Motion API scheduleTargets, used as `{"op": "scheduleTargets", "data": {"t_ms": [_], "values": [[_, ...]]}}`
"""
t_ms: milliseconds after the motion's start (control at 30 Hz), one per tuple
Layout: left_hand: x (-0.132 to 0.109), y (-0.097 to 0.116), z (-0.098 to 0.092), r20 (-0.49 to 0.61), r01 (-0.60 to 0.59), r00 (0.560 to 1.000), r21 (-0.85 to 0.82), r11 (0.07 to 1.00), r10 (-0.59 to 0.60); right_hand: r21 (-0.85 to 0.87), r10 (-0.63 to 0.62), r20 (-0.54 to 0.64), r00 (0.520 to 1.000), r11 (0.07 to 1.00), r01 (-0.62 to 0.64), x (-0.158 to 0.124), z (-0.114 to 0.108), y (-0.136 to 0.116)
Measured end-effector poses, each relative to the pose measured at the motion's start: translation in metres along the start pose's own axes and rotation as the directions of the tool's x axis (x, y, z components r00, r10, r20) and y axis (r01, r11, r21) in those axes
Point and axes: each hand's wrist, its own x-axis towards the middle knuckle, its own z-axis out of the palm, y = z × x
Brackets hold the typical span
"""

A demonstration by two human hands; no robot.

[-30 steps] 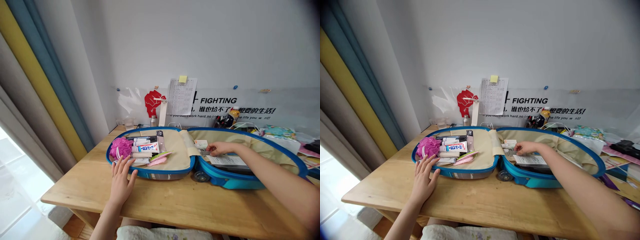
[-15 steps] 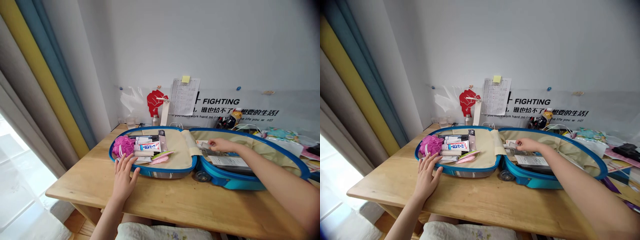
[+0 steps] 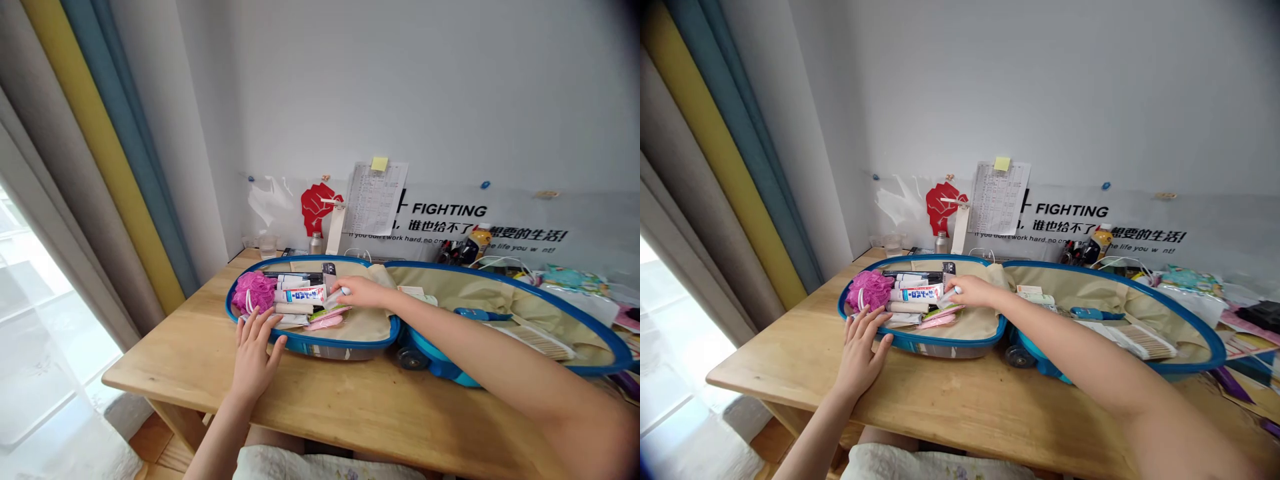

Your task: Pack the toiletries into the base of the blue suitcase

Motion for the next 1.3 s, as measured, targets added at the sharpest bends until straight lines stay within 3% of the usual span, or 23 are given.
{"op": "scheduleTargets", "data": {"t_ms": [333, 700, 1067, 1167, 1300], "values": [[0.000, 0.001, 0.000, -0.014, 0.004, 1.000, -0.016, 1.000, -0.004, -0.003, -0.052, 0.091, 0.994, 0.999, 0.052, 0.006, 0.026, 0.003], [0.000, 0.001, 0.000, -0.003, 0.011, 1.000, -0.012, 1.000, -0.011, -0.050, -0.097, 0.063, 0.993, 0.994, 0.100, 0.015, 0.037, -0.006], [-0.001, -0.001, 0.001, -0.009, -0.009, 1.000, 0.004, 1.000, 0.009, -0.037, -0.036, -0.008, 0.999, 0.999, 0.035, 0.015, 0.043, -0.011], [-0.001, -0.001, 0.001, -0.010, -0.010, 1.000, 0.011, 1.000, 0.010, 0.004, -0.033, -0.032, 0.999, 0.999, 0.033, 0.015, 0.031, -0.010], [0.000, 0.000, 0.000, -0.010, -0.023, 1.000, 0.022, 0.999, 0.023, 0.067, 0.043, -0.161, 0.986, 0.997, -0.033, 0.007, -0.018, 0.015]]}}
